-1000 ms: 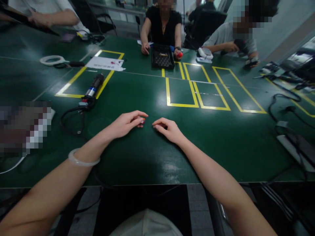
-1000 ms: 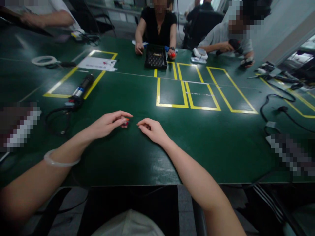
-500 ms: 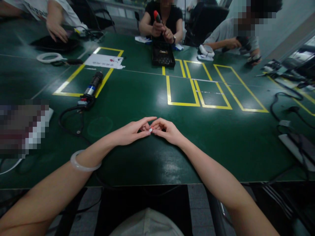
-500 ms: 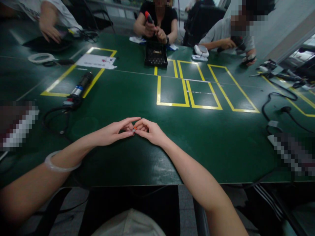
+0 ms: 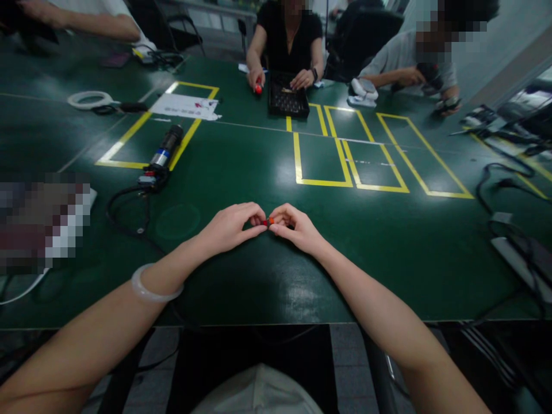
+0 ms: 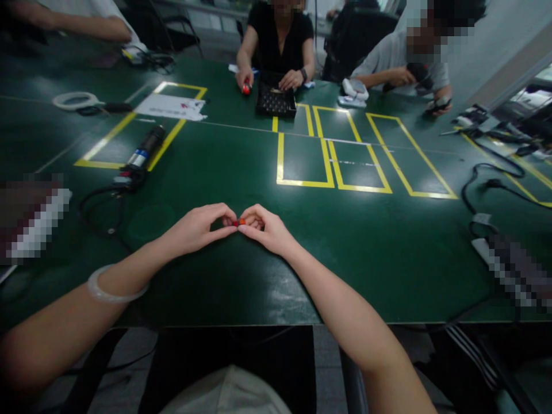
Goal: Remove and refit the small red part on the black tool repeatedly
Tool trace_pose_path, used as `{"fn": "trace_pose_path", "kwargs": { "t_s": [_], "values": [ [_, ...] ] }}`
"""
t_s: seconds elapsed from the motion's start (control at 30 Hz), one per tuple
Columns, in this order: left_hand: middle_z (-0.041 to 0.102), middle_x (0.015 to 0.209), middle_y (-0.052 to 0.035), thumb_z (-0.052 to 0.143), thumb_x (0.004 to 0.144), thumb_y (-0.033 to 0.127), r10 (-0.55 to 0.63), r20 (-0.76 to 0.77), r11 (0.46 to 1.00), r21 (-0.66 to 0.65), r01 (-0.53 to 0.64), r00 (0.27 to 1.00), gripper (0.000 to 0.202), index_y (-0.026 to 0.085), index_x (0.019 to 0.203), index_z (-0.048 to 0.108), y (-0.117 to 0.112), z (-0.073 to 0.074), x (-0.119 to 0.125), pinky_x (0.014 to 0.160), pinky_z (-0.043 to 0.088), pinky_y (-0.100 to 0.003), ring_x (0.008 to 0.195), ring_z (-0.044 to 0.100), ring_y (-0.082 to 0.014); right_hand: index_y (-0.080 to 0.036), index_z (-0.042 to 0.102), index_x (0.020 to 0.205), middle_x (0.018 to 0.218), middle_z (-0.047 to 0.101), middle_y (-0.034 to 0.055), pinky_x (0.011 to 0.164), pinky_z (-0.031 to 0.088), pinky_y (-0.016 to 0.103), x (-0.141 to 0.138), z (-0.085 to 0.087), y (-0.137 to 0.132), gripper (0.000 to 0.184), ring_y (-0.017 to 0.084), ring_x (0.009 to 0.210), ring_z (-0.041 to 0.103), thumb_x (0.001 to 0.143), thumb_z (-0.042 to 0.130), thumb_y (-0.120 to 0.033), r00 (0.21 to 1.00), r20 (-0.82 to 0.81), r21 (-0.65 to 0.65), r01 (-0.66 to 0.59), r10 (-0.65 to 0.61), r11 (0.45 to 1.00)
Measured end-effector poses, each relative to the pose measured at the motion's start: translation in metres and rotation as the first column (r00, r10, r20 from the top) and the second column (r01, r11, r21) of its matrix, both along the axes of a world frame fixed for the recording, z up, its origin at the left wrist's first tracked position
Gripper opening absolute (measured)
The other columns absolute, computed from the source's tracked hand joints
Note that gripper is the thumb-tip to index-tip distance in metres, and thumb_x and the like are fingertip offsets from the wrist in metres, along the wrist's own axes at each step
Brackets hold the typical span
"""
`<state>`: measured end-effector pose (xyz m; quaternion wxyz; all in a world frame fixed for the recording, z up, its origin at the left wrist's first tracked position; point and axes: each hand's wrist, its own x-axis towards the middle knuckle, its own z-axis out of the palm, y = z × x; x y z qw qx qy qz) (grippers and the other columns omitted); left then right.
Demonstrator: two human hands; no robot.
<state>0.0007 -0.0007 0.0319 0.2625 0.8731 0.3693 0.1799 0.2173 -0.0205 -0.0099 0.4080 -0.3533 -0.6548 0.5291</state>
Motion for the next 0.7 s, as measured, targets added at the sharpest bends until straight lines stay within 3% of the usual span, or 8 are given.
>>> {"fn": "trace_pose_path", "kwargs": {
  "t_s": [0.1,0.3,0.47,0.7],
  "values": [
    [0.065,0.093,-0.0042,0.059,0.092,0.037,-0.001,-0.026,0.996,0.085,0.004,1.0,0.02,0.018,0.097,0.062,-0.001,-0.0006,0.0002,0.079,0.045,-0.031,0.087,0.062,-0.0191,-0.02,0.06,0.094,0.083,0.062,-0.0001,0.065,0.045,0.025,0.0009,0.0013,0.0,0.021,0.011,0.07,0.055,0.088,0.067,-0.039,0.998,0.054,0.048,0.013,-0.015,0.999],
    [0.065,0.097,-0.0043,0.059,0.094,0.038,-0.019,-0.024,0.997,0.07,0.02,1.0,0.023,0.018,0.105,0.062,0.0007,-0.0043,-0.0017,0.079,0.045,-0.03,0.089,0.063,-0.0184,-0.02,0.058,0.094,0.084,0.061,0.0004,0.066,0.047,0.027,0.0018,0.002,-0.001,0.016,0.012,0.072,0.056,0.089,0.064,-0.035,0.989,0.148,0.145,-0.001,-0.02,0.989],
    [0.064,0.096,-0.004,0.058,0.094,0.035,-0.029,-0.05,0.994,0.108,0.034,0.998,0.018,0.018,0.1,0.062,0.0018,-0.0077,-0.0036,0.079,0.044,-0.03,0.09,0.061,-0.0182,-0.021,0.058,0.105,0.091,0.065,0.0016,0.068,0.047,0.027,0.0017,-0.0009,-0.0009,0.022,0.012,0.073,0.059,0.086,0.066,-0.03,0.986,0.163,0.162,-0.009,-0.018,0.987],
    [0.066,0.096,-0.0041,0.049,0.098,0.047,-0.02,-0.07,0.995,0.093,0.026,0.997,0.031,0.02,0.099,0.063,0.0049,-0.0036,-0.0076,0.081,0.043,-0.031,0.089,0.062,-0.0188,-0.02,0.062,0.099,0.082,0.063,0.0002,0.068,0.047,0.028,0.0037,-0.0027,0.0019,0.017,0.013,0.07,0.057,0.087,0.066,-0.031,0.983,0.179,0.159,0.014,-0.043,0.987]
  ]
}}
